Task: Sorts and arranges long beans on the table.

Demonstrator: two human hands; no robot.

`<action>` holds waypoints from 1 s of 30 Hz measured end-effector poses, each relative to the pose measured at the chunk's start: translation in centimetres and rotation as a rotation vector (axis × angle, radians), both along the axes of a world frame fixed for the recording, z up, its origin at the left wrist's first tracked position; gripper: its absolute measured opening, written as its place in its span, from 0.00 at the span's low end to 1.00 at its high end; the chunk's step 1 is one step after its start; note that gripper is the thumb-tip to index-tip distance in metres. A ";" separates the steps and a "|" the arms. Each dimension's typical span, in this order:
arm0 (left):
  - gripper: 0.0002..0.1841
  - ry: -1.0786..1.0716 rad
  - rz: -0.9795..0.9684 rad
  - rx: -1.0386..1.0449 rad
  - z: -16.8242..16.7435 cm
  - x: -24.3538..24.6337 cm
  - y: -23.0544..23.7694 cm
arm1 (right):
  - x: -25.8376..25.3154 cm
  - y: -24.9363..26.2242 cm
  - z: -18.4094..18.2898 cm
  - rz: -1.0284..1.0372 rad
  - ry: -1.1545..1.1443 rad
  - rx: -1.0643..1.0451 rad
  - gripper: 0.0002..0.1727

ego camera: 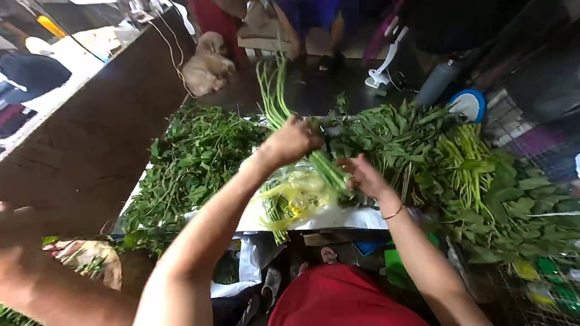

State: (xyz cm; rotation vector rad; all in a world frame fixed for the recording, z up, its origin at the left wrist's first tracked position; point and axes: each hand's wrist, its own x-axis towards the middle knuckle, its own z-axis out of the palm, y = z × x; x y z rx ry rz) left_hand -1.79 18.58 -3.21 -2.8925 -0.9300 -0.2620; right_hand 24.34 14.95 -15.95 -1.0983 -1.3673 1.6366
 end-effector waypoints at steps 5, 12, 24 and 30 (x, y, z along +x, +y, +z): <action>0.13 0.080 0.216 -0.307 -16.8 -0.6 -2.4 | -7.7 -2.8 -5.9 0.210 -0.101 -0.384 0.33; 0.33 -0.379 0.745 -0.276 -20.4 -1.0 -8.8 | -10.2 -4.1 -6.5 0.117 -0.147 -0.339 0.32; 0.21 -0.117 0.834 -1.053 -24.4 3.6 -23.3 | -10.7 -3.4 -11.9 0.198 -0.618 -0.192 0.33; 0.41 -0.268 0.897 -1.236 -26.9 0.9 -24.5 | -10.3 -2.7 -10.8 0.317 -1.065 0.033 0.44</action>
